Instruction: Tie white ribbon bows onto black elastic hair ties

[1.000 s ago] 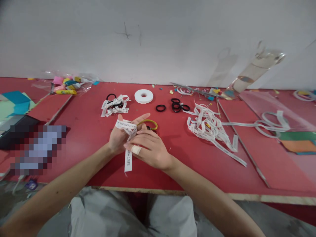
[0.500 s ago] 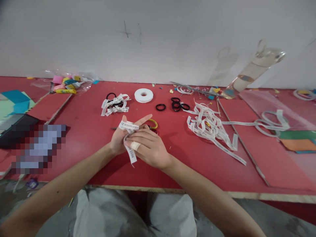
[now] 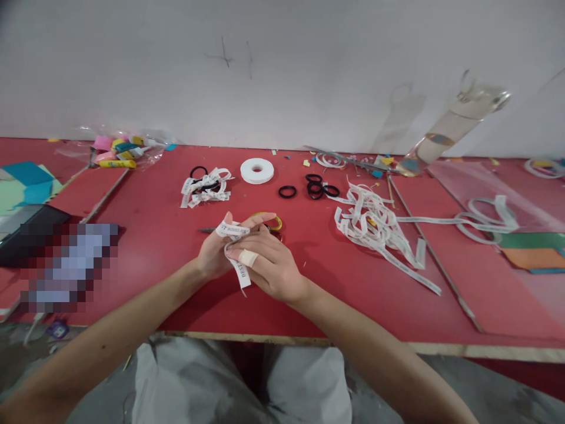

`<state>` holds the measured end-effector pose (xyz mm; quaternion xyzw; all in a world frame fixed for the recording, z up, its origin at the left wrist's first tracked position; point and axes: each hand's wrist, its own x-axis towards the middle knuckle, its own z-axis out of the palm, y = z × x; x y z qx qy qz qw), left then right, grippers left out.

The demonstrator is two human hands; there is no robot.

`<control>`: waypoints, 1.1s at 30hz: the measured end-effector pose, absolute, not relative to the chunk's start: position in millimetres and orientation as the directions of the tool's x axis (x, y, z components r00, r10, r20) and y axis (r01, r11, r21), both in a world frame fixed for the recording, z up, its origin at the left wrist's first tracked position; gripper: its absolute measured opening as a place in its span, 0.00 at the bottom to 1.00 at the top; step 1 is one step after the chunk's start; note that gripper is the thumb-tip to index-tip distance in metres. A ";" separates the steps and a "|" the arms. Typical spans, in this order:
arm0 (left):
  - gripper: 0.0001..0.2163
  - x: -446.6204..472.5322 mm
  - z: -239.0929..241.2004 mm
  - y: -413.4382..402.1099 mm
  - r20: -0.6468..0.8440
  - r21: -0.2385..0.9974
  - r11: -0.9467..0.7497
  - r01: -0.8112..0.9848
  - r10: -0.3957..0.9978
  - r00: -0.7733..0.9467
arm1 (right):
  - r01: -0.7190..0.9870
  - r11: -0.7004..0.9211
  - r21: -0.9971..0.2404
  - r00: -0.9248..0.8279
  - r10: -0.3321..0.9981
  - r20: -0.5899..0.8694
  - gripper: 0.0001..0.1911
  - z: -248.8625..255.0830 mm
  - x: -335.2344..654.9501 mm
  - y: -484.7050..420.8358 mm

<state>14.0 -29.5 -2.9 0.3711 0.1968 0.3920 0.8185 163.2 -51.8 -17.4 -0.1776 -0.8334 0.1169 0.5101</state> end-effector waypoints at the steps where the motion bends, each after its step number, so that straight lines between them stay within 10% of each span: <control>1: 0.31 14.4 -3.0 -28.6 -0.033 0.762 0.421 -0.493 0.785 0.619 | 0.162 0.902 -0.399 -0.392 0.430 0.813 0.16 -16.2 163.1 -53.6; 12: 0.37 11.2 6.1 -20.5 -0.078 0.660 0.534 -0.528 0.748 0.659 | 0.056 0.599 -0.799 0.286 0.757 0.587 0.10 -24.8 167.4 -46.3; 25: 0.31 3.6 18.7 -25.0 0.013 0.678 0.405 -0.613 0.827 0.562 | -0.420 0.364 -0.832 0.358 0.908 0.217 0.10 -23.9 173.4 -24.5; 33: 0.30 2.3 13.3 -23.3 0.088 0.736 0.336 -0.588 0.813 0.575 | -0.390 0.237 -0.890 0.276 0.952 0.132 0.14 -25.5 174.5 -18.5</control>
